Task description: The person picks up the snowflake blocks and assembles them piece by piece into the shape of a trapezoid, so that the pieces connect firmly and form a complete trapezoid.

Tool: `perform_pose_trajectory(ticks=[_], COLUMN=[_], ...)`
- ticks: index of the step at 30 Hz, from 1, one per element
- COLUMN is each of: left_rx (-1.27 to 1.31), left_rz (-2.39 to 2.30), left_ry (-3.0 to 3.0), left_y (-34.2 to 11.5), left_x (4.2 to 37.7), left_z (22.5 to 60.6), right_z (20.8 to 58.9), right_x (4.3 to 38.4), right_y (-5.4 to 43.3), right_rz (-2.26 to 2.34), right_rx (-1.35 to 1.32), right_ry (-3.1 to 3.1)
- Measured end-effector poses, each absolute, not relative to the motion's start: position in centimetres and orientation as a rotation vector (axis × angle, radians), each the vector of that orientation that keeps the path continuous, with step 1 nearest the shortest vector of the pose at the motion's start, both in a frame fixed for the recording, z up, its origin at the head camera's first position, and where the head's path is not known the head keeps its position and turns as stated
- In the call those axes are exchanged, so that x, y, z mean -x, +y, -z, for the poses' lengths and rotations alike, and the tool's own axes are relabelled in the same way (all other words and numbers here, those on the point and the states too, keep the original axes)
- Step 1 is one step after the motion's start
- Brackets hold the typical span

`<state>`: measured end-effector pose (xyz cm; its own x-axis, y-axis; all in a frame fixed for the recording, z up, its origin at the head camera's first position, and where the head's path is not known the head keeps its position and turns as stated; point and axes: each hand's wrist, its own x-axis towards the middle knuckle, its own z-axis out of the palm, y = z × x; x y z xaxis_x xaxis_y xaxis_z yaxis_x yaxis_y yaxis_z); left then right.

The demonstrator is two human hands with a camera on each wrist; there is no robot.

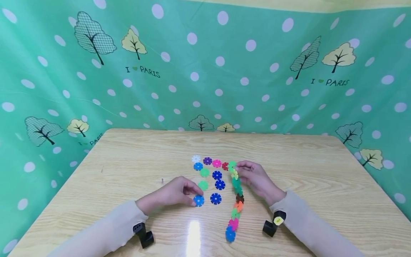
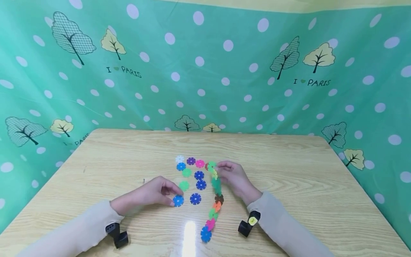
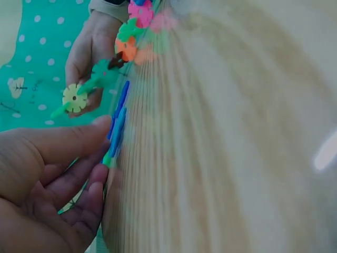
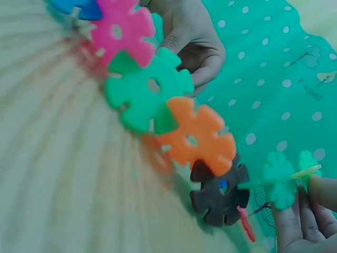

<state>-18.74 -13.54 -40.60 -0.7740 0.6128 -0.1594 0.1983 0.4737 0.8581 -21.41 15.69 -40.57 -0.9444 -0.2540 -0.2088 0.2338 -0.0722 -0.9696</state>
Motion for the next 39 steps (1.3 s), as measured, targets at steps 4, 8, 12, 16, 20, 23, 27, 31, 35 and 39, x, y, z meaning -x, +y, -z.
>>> perform_pose_trajectory(ticks=[4,8,12,16,20,23,27,31,35,39], left_rx=[-0.772,-0.814,-0.826,-0.854,-0.879,-0.856,-0.774,-0.608,-0.494,-0.440], left_rz=[-1.198,-1.166,-1.149,-1.108,-1.083,-1.103,-1.167,-1.294,-1.433,-1.511], left_ry=[2.305,2.331,2.361,2.403,2.442,2.457,2.464,2.397,2.278,2.199], left_y=[-13.5,-13.5,-13.5,-13.5,-13.5,-13.5,-13.6,-13.4,-12.4,-11.3], left_x=[18.6,18.6,18.7,18.7,18.6,18.7,18.9,19.2,19.2,18.9], left_z=[40.8,40.9,40.9,40.8,40.7,40.8,41.0,41.1,40.7,40.1], right_z=[40.8,40.9,41.2,41.5,41.6,41.6,41.6,41.7,41.6,41.4], right_x=[21.0,20.6,20.2,19.8,19.4,19.2,19.2,19.3,19.5,19.7], right_y=[15.8,15.9,15.9,15.9,15.8,15.7,15.8,16.0,16.3,16.6], right_rz=[2.144,2.176,2.192,2.206,2.225,2.234,2.234,2.194,2.077,2.009], right_rx=[-0.027,-0.026,0.009,0.058,0.122,0.167,0.219,0.256,0.284,0.360], right_ry=[1.809,1.772,1.778,1.805,1.836,1.842,1.841,1.904,2.071,2.162])
